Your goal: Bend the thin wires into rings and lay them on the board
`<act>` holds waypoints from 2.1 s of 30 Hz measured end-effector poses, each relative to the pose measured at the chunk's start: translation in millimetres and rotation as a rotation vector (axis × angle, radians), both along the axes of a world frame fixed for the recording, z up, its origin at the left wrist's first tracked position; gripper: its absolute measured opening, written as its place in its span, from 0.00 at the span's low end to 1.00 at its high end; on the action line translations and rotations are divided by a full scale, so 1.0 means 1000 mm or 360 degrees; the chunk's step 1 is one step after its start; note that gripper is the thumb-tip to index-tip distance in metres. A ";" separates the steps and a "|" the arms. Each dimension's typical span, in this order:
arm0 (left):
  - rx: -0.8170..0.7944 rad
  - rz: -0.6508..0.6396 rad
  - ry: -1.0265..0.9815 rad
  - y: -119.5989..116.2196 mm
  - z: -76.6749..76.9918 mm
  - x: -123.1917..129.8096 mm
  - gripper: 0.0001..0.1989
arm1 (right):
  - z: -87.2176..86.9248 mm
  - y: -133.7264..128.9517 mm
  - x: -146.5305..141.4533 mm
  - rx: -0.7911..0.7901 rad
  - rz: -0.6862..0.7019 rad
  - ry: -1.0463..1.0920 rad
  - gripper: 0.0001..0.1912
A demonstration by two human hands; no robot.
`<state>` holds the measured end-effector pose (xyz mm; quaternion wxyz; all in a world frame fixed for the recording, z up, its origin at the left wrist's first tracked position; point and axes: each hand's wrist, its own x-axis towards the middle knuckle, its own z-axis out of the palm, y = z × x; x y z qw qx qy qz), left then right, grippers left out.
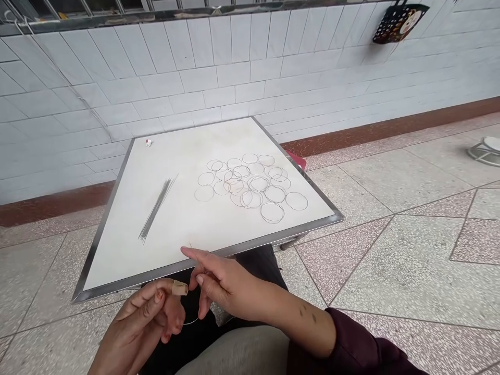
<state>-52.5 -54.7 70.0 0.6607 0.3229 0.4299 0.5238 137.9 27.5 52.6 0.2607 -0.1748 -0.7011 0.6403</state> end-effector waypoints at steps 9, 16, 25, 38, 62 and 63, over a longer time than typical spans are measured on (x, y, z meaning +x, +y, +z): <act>-0.0124 -0.0096 0.0119 -0.001 0.013 0.003 0.17 | 0.006 -0.003 0.004 0.0211 0.0110 -0.0213 0.31; -0.0244 -0.0253 -0.0083 -0.002 0.018 0.000 0.17 | 0.010 -0.004 0.005 0.0257 0.0177 -0.0303 0.34; -0.0295 -0.0340 -0.0228 0.000 0.012 0.003 0.15 | 0.009 -0.007 0.004 0.0459 0.0169 -0.0305 0.47; -0.0371 -0.0302 -0.0206 -0.004 0.014 -0.001 0.18 | 0.012 -0.005 0.003 0.0781 0.0131 -0.0356 0.37; -0.0561 -0.0468 -0.0147 -0.001 0.011 0.005 0.14 | 0.011 0.012 0.013 0.1116 0.0290 -0.0312 0.31; -0.0563 -0.0472 -0.0140 -0.001 0.011 0.006 0.14 | 0.010 0.013 0.013 0.1143 0.0285 -0.0290 0.30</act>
